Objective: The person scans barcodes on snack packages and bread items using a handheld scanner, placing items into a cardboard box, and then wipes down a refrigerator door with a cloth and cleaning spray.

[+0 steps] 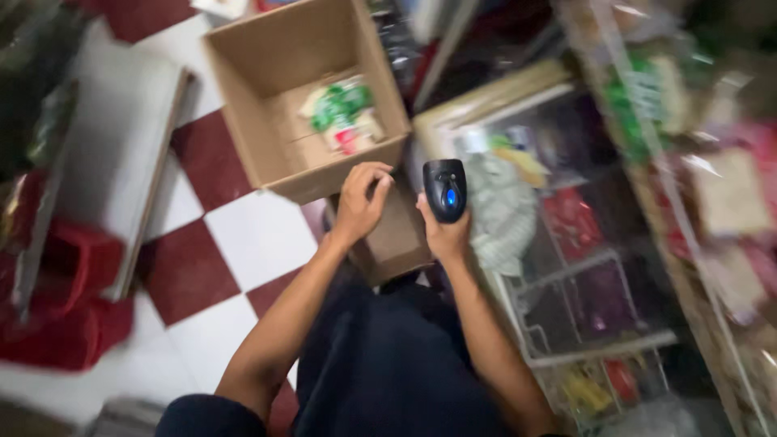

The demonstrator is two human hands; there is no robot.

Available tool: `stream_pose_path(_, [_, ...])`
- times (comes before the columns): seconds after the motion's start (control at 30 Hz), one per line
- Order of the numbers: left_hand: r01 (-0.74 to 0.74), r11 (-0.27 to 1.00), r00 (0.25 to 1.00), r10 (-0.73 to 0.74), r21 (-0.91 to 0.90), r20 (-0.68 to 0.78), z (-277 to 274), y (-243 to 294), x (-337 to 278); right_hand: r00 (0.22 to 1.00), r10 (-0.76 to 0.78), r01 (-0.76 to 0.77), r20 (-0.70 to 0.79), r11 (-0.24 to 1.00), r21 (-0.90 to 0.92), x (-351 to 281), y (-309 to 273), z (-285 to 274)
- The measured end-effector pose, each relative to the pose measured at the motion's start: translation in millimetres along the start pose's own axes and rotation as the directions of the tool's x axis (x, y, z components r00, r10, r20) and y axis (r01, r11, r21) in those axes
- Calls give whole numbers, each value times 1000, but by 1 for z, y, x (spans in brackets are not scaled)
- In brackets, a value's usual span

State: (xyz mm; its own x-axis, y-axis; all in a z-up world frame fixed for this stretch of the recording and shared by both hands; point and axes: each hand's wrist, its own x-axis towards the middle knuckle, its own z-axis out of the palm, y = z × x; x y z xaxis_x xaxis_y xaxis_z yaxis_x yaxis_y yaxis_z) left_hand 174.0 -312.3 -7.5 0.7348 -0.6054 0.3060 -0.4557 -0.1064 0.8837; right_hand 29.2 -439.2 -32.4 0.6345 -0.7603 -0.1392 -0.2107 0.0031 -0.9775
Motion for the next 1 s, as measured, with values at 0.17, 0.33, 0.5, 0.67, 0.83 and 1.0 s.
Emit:
stream_pose_path(0.17, [263, 965, 956, -259, 14, -138, -83, -103, 3, 990, -22, 29, 139, 999, -45, 38, 0, 106])
stream_pose_path(0.33, [505, 862, 861, -507, -48, -36, -100, -238, 26, 917, -279, 364, 286, 878, -310, 99, -11, 170])
stream_pose_path(0.5, [651, 752, 756, -655, 107, 8, -69, -356, 41, 893, -214, 402, 396, 776, -487, 145, 4, 206])
stream_pose_path(0.67, [821, 546, 536, -838, 167, 104, -22, -423, 35, 815, -91, 534, 572, 498, -683, 169, 48, 223])
stream_pose_path(0.83, [800, 590, 561, -801, 113, 209, 23, -467, 19, 800, 61, 519, 597, 428, -740, 179, 57, 230])
stream_pose_path(1.0, [773, 628, 602, -771, 90, 207, 54, -492, 15, 829, 70, 429, 555, 558, -711, 188, 49, 231])
